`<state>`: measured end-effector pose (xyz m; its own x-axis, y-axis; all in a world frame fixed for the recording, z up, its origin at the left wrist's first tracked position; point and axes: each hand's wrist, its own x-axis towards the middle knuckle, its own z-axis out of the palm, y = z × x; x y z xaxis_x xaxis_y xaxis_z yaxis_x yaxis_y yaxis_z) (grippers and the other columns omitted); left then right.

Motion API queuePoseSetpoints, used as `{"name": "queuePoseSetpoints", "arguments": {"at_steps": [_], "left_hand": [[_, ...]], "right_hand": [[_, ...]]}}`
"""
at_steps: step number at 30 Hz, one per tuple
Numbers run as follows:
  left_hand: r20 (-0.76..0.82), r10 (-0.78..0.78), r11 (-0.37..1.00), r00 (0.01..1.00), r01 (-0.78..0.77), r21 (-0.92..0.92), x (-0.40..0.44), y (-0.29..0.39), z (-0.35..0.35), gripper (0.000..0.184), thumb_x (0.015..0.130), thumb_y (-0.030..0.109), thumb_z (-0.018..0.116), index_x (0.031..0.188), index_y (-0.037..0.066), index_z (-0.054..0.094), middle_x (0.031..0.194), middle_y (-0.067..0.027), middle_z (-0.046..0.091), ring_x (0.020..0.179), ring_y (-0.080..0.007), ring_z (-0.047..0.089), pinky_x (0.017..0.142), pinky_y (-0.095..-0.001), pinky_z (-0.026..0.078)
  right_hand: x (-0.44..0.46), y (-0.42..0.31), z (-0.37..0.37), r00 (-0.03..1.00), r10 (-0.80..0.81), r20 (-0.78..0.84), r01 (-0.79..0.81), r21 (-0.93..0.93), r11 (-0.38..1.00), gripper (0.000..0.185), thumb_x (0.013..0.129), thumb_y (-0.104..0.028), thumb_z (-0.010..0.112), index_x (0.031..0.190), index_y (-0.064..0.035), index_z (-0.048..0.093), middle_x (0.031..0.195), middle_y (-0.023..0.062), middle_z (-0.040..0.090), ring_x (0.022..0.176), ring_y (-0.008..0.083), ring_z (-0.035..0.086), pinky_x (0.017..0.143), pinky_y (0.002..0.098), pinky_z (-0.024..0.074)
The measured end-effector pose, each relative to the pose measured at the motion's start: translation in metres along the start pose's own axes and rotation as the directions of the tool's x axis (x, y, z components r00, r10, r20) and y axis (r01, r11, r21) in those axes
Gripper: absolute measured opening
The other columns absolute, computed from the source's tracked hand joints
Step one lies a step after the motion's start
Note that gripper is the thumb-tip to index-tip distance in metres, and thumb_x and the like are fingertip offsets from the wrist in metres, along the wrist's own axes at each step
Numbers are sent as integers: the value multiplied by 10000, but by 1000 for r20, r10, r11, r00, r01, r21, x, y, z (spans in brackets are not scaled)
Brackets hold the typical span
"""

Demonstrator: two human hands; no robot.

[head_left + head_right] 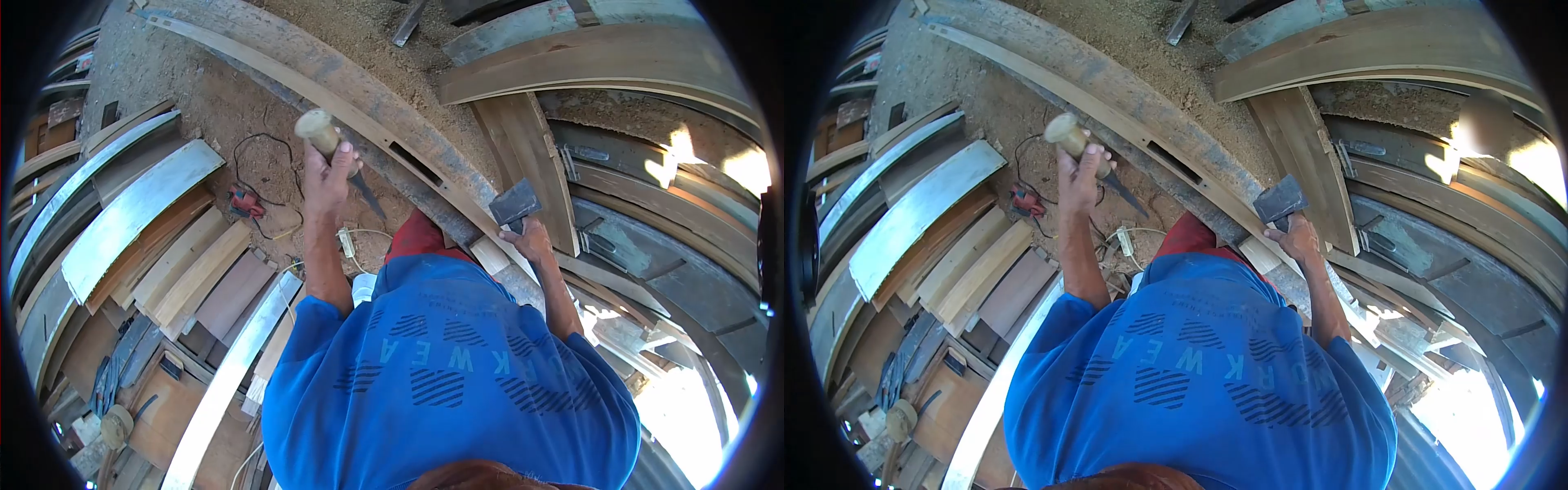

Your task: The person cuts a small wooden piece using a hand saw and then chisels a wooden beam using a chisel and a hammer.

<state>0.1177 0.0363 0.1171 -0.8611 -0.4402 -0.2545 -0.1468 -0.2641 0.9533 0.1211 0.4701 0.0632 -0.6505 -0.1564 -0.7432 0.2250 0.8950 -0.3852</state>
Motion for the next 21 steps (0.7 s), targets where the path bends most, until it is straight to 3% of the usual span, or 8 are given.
{"name": "queuePoseSetpoints", "arguments": {"at_steps": [2, 6, 11, 14, 18, 21], "left_hand": [[74, 135, 985, 988, -126, -118, -5, 18, 6, 226, 1024, 147, 610, 1206, 71, 499, 933, -94, 613, 782, -189, 608, 695, -349, 543], [32, 337, 923, 941, -324, -208, -17, 42, 39, 228, 1020, 137, 621, 1204, 61, 510, 882, -97, 623, 732, -194, 613, 664, -353, 527], [-113, 418, 861, 901, -433, -268, -29, 45, 89, 185, 1019, 124, 636, 1153, 62, 525, 837, -50, 588, 736, -157, 602, 642, -356, 539], [-136, 436, 864, 890, -456, -215, -32, 44, 106, 174, 1015, 89, 630, 1129, 49, 505, 859, -21, 573, 724, -101, 577, 612, -296, 543], [-150, 496, 851, 855, -513, -111, -30, 30, 115, 205, 1009, 114, 655, 1124, 49, 500, 883, -27, 575, 726, -94, 568, 608, -280, 534], [-220, 447, 860, 867, -485, -161, -33, 25, 124, 205, 1007, 139, 650, 1148, 59, 524, 885, -33, 581, 757, -124, 589, 640, -331, 538]], "right_hand": [[-2, -6, -4, 999, -45, -14, 45, 3, 999, 542, 760, -289, 864, 1211, -35, 705, 1187, 214, 723, 1131, 365, 681, 982, 438, 513], [3, 4, -6, 997, -77, 16, 77, -7, 997, 555, 767, -317, 856, 1212, -22, 704, 1174, 223, 725, 1116, 361, 689, 971, 433, 520], [8, 17, 0, 991, -136, 4, 137, -36, 990, 552, 793, -343, 827, 1221, -17, 703, 1157, 219, 733, 1088, 359, 700, 973, 432, 522], [8, 19, -1, 984, -180, -2, 180, -8, 984, 548, 803, -346, 813, 1221, -8, 702, 1147, 216, 737, 1073, 347, 708, 963, 428, 530], [-1, 11, -6, 981, -194, 25, 194, 19, 981, 541, 813, -347, 808, 1212, 3, 702, 1109, 208, 745, 1021, 318, 722, 921, 423, 543], [-1, 12, -5, 975, -222, 13, 221, 70, 973, 533, 816, -337, 808, 1191, 25, 700, 1059, 205, 747, 955, 298, 729, 882, 419, 546]]}}
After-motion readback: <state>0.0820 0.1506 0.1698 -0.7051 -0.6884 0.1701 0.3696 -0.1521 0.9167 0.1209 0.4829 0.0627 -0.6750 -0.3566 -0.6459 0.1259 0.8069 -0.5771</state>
